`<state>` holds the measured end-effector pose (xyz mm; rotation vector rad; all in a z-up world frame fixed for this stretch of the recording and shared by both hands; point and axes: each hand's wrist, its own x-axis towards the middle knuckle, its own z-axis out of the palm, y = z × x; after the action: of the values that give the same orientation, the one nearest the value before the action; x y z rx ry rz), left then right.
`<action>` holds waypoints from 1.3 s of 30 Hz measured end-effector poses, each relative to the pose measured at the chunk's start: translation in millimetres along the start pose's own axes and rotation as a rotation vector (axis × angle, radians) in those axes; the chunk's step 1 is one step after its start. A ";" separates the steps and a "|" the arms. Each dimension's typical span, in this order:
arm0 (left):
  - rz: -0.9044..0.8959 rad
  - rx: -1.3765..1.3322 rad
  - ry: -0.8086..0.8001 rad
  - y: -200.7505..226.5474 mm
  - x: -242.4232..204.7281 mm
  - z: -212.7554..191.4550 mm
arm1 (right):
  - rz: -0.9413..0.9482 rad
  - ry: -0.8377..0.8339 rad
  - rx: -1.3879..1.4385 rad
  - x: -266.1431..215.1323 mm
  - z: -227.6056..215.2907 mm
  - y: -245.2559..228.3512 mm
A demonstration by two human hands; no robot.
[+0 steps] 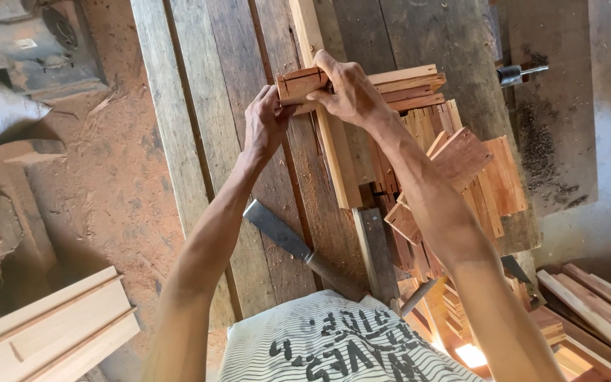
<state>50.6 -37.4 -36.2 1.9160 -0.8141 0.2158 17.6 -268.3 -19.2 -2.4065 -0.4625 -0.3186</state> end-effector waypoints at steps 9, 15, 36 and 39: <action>-0.072 -0.031 -0.050 -8.9 38.7 -10.6 | 0.010 0.015 -0.050 45.6 -10.0 8.9; 0.142 0.186 0.180 47.4 34.5 -58.7 | -0.084 0.175 -0.129 7.8 -64.8 -112.0; 1.167 -0.265 0.088 230.6 -112.5 -45.1 | 0.663 0.681 0.122 -235.4 -53.4 -381.3; 1.147 -0.280 -0.223 269.4 -120.6 -37.5 | 0.694 0.929 0.154 -272.7 -50.2 -392.8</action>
<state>-201.3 -25.1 121.8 1.0344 -1.9176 0.5385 -394.5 -84.4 146.7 -1.8411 0.7121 -0.9465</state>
